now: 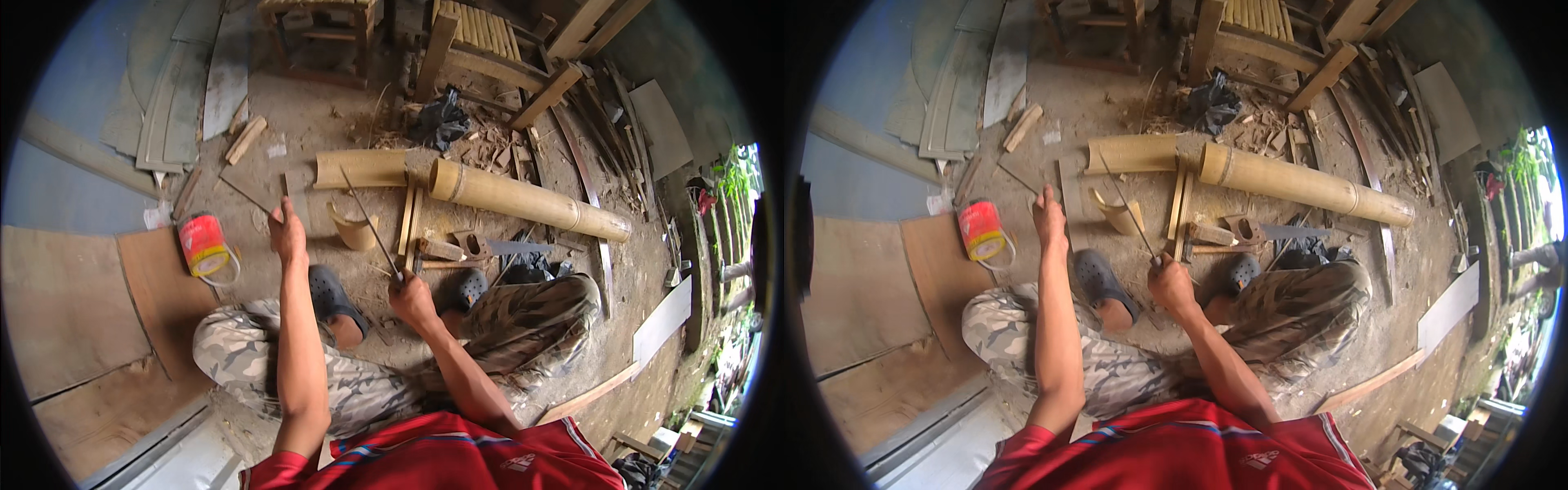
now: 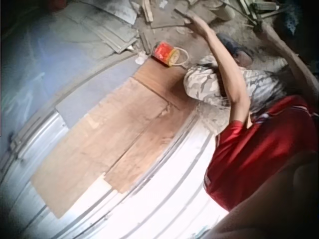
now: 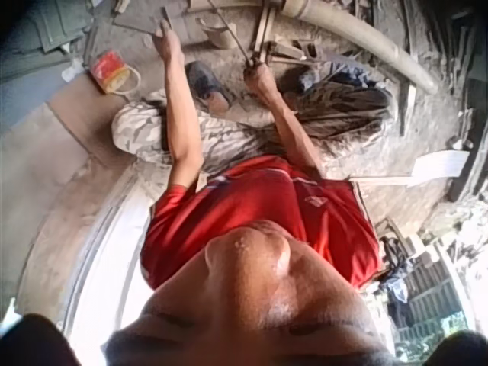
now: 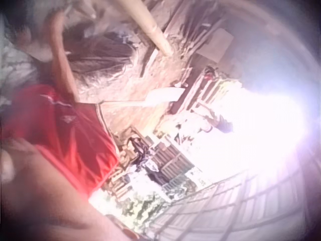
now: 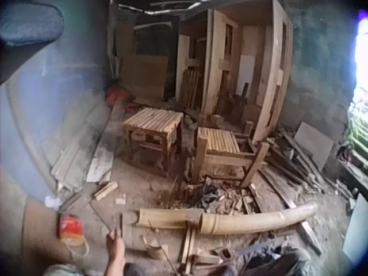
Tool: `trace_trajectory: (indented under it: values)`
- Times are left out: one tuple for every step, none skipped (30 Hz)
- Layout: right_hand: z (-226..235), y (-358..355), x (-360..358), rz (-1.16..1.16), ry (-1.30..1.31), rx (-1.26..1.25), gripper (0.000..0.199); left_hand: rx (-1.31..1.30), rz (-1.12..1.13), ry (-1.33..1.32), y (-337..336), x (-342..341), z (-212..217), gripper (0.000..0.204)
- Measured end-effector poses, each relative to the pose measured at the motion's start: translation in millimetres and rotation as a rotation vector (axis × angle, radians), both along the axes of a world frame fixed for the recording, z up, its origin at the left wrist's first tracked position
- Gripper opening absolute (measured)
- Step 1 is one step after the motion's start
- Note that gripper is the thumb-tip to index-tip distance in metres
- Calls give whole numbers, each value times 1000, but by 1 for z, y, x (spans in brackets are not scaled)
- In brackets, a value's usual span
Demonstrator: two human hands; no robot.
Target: The person sits on the floor and uses a knife to split a piece of bamboo into thin strips. The person holds the bamboo with one hand and slices it with the other, producing multiple narrow slats that accumulate on the floor.
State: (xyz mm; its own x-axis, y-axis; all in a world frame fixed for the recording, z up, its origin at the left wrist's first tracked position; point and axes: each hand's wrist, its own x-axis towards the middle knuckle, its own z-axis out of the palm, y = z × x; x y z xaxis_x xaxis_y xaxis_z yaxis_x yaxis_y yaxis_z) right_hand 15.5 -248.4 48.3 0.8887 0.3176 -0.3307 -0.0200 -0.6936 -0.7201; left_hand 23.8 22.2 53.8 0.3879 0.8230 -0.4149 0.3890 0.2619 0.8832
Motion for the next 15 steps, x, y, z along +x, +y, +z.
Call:
trace_trajectory:
  values:
    - [0,3,9,20,-2,38,26,-15,11,36,-1,1,-3,76]
    - [0,5,18,39,-5,75,26,34,-4,10,5,8,-4,75]
    - [-3,-3,10,44,28,88,26,58,-33,20,-4,3,-5,75]
    - [13,0,21,69,51,99,27,31,-22,28,-4,3,-3,75]
    - [23,-1,19,62,79,97,28,3,-11,35,-6,0,-1,74]
    - [33,-2,19,61,96,98,29,-20,3,31,-5,4,4,74]
    - [44,-3,18,60,125,94,30,0,9,26,-5,3,7,74]
    - [57,-4,18,75,98,68,33,20,16,20,-4,4,10,73]
    - [74,-4,17,63,90,93,33,35,22,20,-6,3,10,72]
    - [90,-3,17,56,87,116,34,69,54,-45,-5,2,9,70]
    - [99,-3,16,50,84,140,35,61,68,-69,-5,0,8,69]
    - [100,-3,15,40,91,153,34,57,73,-99,-4,0,14,68]
    - [101,-2,13,32,99,167,33,53,78,-128,-4,1,20,67]
    - [100,-2,12,23,108,181,32,48,75,-125,-5,3,24,67]
    - [75,-1,10,33,80,107,30,42,66,-126,-8,7,29,67]
